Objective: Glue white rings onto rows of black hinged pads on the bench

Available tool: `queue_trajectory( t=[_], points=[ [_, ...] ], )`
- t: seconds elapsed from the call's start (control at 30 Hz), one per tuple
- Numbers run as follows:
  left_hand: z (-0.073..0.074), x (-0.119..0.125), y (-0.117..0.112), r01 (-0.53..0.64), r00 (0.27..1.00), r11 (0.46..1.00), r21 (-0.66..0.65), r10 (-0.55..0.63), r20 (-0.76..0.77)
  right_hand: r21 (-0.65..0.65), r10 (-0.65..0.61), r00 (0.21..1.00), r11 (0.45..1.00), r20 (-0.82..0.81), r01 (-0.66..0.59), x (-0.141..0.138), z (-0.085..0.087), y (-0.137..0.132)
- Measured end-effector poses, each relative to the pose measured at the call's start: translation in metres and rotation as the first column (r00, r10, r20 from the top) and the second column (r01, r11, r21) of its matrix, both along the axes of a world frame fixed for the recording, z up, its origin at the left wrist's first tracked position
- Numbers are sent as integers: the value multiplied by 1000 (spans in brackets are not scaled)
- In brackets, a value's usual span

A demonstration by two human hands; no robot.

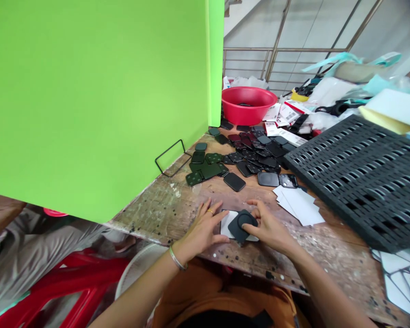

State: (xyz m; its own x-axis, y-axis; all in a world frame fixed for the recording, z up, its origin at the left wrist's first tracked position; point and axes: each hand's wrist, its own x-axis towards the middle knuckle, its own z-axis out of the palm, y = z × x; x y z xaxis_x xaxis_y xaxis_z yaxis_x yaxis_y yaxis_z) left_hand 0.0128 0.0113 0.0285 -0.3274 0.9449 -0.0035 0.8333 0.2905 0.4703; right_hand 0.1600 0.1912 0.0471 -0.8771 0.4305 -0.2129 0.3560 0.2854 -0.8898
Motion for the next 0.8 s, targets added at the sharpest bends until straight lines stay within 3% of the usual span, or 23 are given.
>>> queue_trajectory(
  t=[0.37, 0.57, 0.8],
  points=[
    [-2, -6, 4, -13, 995, 997, 74, 6, 102, 47, 306, 948, 949, 91, -311, -46, 28, 17],
    [-2, -6, 4, -16, 994, 998, 62, 9, 106, 53, 430, 892, 896, 143, -440, -60, 21, 25],
    [-6, -7, 5, -28, 994, 995, 91, 18, 109, 119, 393, 902, 901, 179, -416, -65, 8, 21]
  ],
)
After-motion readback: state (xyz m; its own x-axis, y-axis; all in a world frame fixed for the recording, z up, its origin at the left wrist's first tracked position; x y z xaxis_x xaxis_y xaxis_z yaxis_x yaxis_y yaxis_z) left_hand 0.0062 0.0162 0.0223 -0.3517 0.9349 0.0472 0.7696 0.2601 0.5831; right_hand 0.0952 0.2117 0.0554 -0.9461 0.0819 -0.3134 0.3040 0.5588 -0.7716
